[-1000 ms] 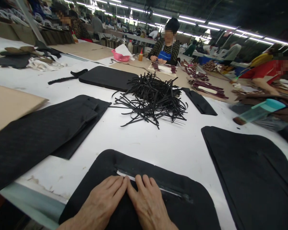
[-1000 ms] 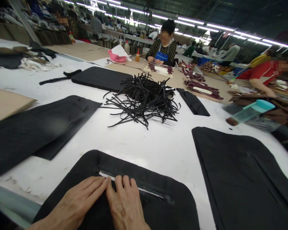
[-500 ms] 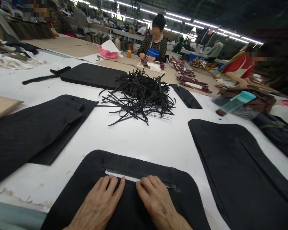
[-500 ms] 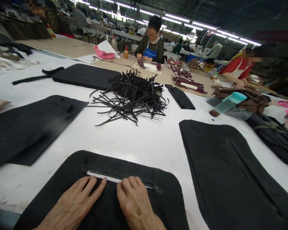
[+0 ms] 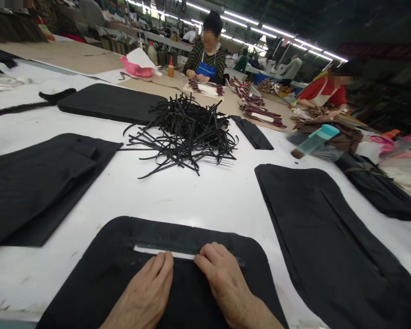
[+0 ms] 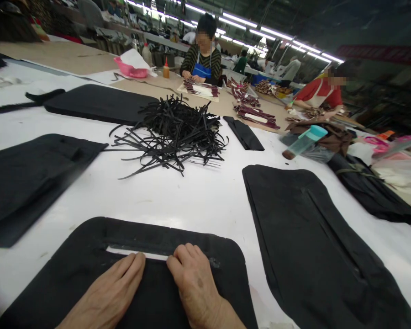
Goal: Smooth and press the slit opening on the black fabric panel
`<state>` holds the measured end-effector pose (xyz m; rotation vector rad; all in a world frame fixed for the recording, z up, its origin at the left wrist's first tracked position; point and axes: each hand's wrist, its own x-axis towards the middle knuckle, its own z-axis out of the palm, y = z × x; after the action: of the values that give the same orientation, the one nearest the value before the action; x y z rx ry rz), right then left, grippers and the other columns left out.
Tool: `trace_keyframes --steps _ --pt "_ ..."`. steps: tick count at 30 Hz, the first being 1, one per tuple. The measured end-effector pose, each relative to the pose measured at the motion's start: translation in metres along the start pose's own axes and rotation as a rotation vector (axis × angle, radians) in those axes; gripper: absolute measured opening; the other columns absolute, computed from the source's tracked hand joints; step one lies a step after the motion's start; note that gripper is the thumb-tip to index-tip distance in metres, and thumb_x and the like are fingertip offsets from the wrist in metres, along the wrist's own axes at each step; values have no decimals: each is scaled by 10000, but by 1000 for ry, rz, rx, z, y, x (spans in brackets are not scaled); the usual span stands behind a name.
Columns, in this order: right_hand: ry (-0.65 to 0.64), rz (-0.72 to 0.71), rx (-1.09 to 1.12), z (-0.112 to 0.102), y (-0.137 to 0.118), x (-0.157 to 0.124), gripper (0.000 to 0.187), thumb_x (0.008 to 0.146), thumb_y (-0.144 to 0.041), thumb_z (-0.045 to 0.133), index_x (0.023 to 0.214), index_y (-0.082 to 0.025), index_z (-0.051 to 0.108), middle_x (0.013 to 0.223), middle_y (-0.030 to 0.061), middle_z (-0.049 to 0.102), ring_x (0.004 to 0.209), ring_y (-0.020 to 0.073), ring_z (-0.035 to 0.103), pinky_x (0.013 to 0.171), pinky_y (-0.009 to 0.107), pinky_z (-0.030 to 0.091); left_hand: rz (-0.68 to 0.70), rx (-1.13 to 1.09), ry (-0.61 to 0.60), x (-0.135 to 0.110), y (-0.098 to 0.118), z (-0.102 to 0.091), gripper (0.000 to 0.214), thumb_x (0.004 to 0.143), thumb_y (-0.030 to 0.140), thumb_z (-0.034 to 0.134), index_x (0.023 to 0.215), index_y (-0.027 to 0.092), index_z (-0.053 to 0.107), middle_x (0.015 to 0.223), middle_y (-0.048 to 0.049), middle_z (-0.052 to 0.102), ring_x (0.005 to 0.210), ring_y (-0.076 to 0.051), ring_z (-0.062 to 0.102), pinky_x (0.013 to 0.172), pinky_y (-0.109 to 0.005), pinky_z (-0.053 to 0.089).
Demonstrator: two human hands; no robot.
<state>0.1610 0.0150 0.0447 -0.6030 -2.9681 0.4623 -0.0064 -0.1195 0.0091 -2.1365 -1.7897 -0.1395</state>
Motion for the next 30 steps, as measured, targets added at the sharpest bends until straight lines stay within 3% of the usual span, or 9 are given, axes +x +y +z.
trace_keyframes --steps 5,12,17,21,23,26,30 --pt "27 -32 -21 4 0 -5 154 853 -78 555 967 -181 544 896 32 543 781 196 452 701 338 365 8 -18 -41 3 1 -2 456 747 40 385 1163 99 561 1121 -96 590 1035 -251 513 921 -367 397" --pt "-8 -50 -36 -5 1 -9 130 872 -112 542 985 -176 551 896 38 548 776 198 455 664 324 382 -74 10 -242 17 12 -22 589 698 -6 394 1245 176 514 1082 -85 615 982 -263 563 885 -405 455" --pt "-19 -118 -112 -4 6 -13 229 863 -93 542 1086 -142 538 909 53 555 774 203 462 664 330 402 -64 89 -269 24 19 -27 644 724 39 430 1333 249 422 1067 -112 615 958 -297 580 853 -438 465" --pt "1 -163 -170 -1 12 -19 225 840 -86 567 1061 -120 550 915 62 564 764 204 467 658 332 411 -71 121 -301 28 22 -29 614 770 74 441 1344 288 405 1020 -118 628 907 -297 595 788 -424 477" --pt "-15 -152 -179 -2 15 -24 208 843 -80 558 1047 -121 555 921 66 566 774 203 472 675 326 419 -90 96 -284 31 23 -29 535 804 125 436 1314 288 454 1001 -113 638 899 -293 591 775 -418 471" --pt "-23 -138 -199 -6 20 -32 188 861 -78 517 1041 -117 555 914 71 563 781 200 477 693 324 426 -87 9 -150 34 25 -24 402 843 188 400 1196 239 585 1062 -97 640 990 -268 548 878 -402 417" --pt "10 -151 -222 -11 24 -38 167 896 -97 457 1024 -115 562 865 70 556 758 194 480 668 317 425 -5 -36 -9 38 28 -18 369 844 138 361 1001 147 694 1046 -78 649 981 -218 516 899 -318 376"
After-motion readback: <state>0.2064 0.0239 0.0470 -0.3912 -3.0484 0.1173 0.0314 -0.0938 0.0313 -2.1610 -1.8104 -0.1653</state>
